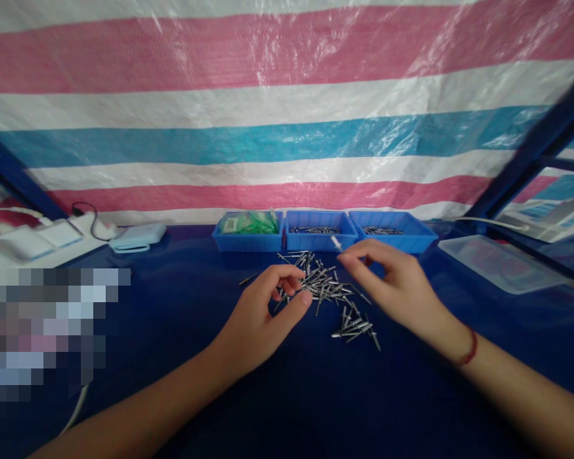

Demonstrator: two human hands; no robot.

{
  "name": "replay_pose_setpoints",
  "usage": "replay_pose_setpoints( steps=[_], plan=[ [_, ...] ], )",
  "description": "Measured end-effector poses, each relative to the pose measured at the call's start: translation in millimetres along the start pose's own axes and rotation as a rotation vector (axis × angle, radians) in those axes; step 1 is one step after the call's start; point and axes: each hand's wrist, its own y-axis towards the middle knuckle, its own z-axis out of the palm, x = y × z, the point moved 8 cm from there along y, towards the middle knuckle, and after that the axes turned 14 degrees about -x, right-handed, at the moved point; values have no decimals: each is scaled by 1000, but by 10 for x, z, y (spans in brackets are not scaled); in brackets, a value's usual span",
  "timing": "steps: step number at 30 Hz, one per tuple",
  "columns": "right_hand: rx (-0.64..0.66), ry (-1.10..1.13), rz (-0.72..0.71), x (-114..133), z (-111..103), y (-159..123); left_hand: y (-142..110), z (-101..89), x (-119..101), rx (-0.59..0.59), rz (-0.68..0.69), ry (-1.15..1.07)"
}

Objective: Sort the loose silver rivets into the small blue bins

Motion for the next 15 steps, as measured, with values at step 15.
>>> replay_pose_setpoints(
  steps=[15],
  plan=[
    [-164,-815,-144,-625,-339,247,80,103,204,237,290,618]
  ],
)
